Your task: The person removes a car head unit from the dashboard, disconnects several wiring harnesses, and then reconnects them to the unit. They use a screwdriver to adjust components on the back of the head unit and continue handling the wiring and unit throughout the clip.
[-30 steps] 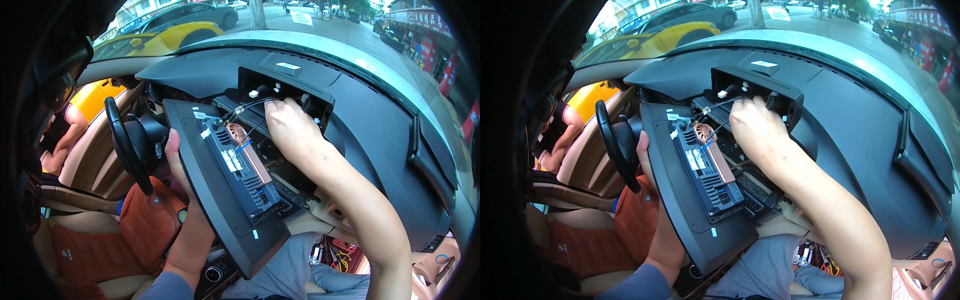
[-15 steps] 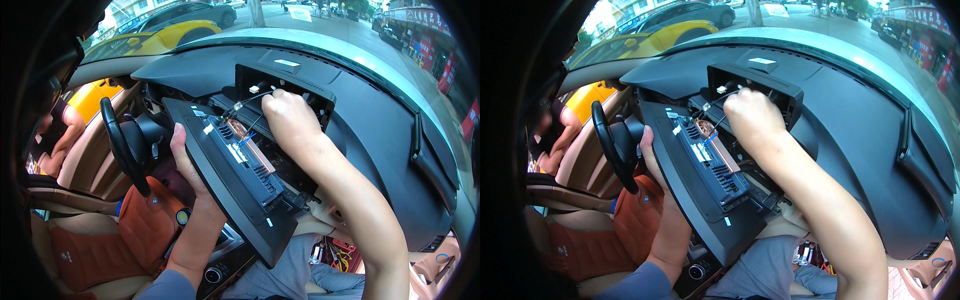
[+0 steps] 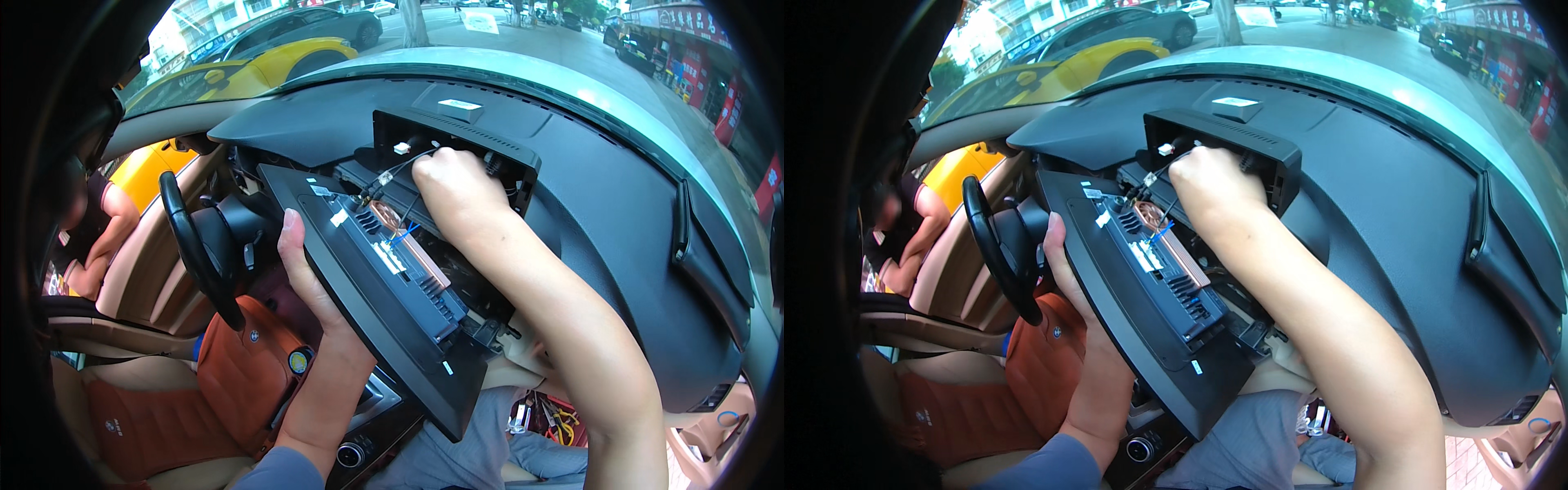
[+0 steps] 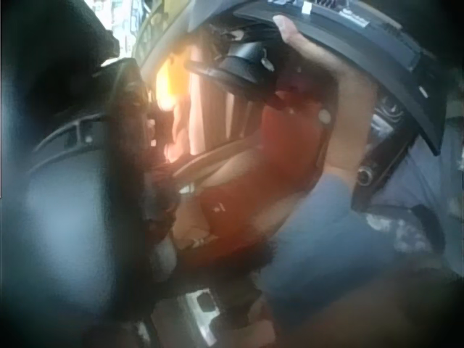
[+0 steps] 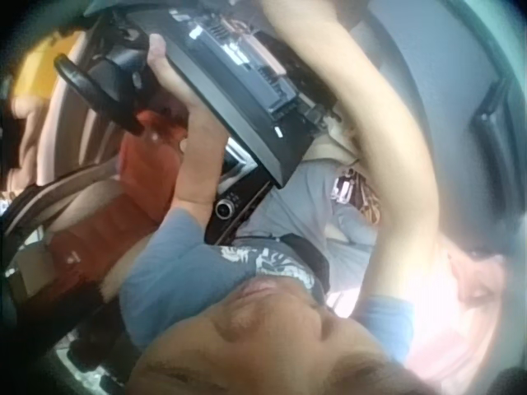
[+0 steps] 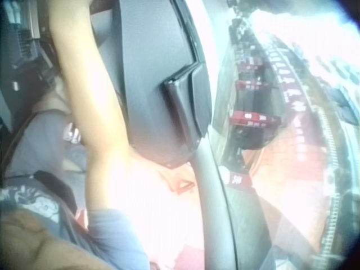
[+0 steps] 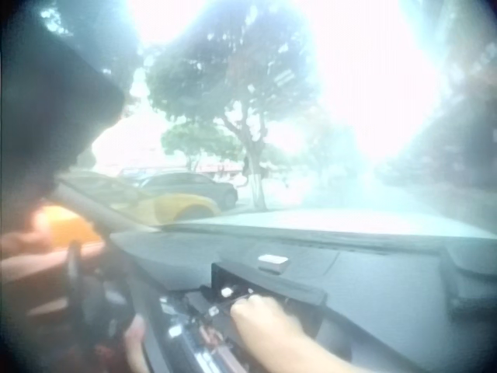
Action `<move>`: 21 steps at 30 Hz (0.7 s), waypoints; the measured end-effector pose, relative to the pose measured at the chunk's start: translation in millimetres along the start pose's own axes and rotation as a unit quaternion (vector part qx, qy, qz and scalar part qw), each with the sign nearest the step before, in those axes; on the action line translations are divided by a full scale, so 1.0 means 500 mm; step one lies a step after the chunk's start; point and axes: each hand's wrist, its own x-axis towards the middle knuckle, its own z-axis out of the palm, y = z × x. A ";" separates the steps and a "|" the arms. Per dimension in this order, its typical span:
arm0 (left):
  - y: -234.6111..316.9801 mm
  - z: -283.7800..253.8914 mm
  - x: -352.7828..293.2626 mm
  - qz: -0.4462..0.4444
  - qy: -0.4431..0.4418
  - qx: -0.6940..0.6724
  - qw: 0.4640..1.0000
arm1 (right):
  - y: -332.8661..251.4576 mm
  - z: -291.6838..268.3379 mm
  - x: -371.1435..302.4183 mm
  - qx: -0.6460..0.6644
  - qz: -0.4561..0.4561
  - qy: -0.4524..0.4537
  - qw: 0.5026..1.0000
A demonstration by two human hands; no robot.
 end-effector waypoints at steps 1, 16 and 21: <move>-0.004 0.000 -0.001 -0.005 0.003 -0.030 1.000 | 0.002 -0.002 -0.001 -0.003 0.006 -0.020 1.000; -0.015 -0.038 0.008 -0.029 -0.108 -0.127 0.986 | -0.002 0.011 0.002 -0.050 -0.054 -0.007 0.997; -0.021 -0.044 0.005 -0.036 -0.104 -0.130 0.985 | 0.016 0.009 0.007 0.035 -0.040 -0.016 0.998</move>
